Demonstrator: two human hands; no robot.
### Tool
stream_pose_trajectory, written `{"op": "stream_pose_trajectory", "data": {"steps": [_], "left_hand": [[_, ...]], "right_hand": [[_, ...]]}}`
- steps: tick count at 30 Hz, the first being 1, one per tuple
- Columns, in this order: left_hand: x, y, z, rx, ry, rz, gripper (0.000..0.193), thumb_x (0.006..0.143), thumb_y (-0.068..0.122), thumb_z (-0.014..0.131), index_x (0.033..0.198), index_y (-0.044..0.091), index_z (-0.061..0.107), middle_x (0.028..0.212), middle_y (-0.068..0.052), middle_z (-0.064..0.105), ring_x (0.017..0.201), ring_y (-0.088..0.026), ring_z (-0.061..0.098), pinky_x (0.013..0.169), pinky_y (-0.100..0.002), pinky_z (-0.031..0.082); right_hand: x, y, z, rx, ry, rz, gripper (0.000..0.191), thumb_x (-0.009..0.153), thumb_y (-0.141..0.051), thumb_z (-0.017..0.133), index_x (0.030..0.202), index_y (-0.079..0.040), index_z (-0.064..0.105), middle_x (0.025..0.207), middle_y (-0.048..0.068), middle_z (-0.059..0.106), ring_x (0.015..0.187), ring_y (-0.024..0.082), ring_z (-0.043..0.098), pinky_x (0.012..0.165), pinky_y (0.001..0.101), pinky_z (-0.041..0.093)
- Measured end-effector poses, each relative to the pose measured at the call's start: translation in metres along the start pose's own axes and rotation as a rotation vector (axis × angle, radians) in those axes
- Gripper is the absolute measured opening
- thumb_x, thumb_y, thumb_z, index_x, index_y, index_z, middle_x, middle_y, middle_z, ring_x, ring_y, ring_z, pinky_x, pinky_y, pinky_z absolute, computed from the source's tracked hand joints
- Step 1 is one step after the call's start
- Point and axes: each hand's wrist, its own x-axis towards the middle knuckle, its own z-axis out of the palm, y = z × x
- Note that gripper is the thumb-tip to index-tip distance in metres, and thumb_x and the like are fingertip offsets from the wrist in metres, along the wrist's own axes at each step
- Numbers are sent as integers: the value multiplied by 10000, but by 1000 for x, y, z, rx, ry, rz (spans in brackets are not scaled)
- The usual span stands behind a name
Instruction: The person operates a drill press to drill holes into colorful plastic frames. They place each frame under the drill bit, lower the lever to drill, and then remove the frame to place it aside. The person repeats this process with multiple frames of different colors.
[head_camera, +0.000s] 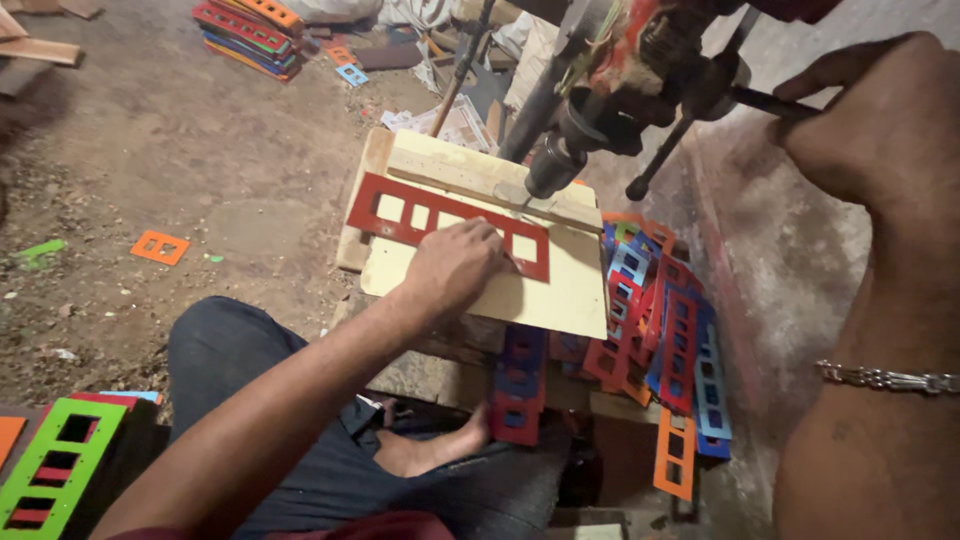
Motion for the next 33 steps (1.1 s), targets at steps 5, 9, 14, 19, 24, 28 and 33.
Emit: {"op": "stream_pose_trajectory", "data": {"steps": [5, 9, 14, 19, 24, 28, 33], "left_hand": [[3, 2, 0, -14, 79, -71, 181, 899, 212, 654, 934, 39, 695, 1029, -132, 701, 1074, -291, 665, 886, -405, 557], [5, 2, -6, -66, 63, -89, 212, 909, 245, 668, 927, 35, 694, 1014, -113, 706, 1067, -277, 674, 869, -407, 561], [6, 6, -13, -93, 28, -133, 244, 898, 290, 703, 913, 47, 714, 1013, -102, 715, 1052, -254, 684, 862, -403, 571], [5, 7, -17, -94, 37, -143, 263, 905, 317, 707, 907, 54, 720, 1007, -93, 725, 1065, -253, 681, 845, -406, 569], [7, 6, -19, -88, 42, -121, 247, 915, 306, 692, 900, 61, 722, 1004, -83, 732, 1081, -250, 684, 867, -402, 567], [9, 5, -18, -69, 32, -136, 262, 910, 325, 692, 897, 66, 725, 1022, -91, 735, 1089, -245, 683, 880, -404, 565], [9, 4, -18, -90, -25, -159, 255, 923, 311, 689, 915, 58, 723, 1032, -98, 727, 1029, -231, 698, 842, -390, 574]], "right_hand": [[-4, 2, -1, -45, -17, 40, 252, 727, -170, 899, 969, -173, 828, 818, 152, 739, 687, 263, 691, 670, 409, 557], [-7, 0, -3, -74, 18, 24, 279, 737, -186, 900, 1009, -189, 836, 829, 152, 746, 684, 280, 705, 677, 411, 565], [-19, -7, 7, -156, 38, 111, 341, 712, -304, 937, 1032, -254, 832, 851, 125, 747, 713, 333, 706, 670, 461, 555], [-48, -4, 51, -260, 334, -1, 178, 847, -158, 776, 1009, -172, 849, 844, 135, 763, 715, 340, 732, 702, 441, 576], [-56, 3, 73, -230, 278, 118, 78, 894, -177, 771, 890, -116, 820, 819, 126, 759, 718, 327, 736, 735, 449, 552], [-59, -12, 77, -103, 288, 150, 69, 972, -160, 756, 974, -125, 815, 869, 103, 778, 738, 290, 746, 728, 442, 530], [-72, -19, 99, -83, 503, 86, 317, 882, -99, 736, 1164, -196, 843, 911, 113, 785, 760, 319, 741, 679, 468, 532]]}}
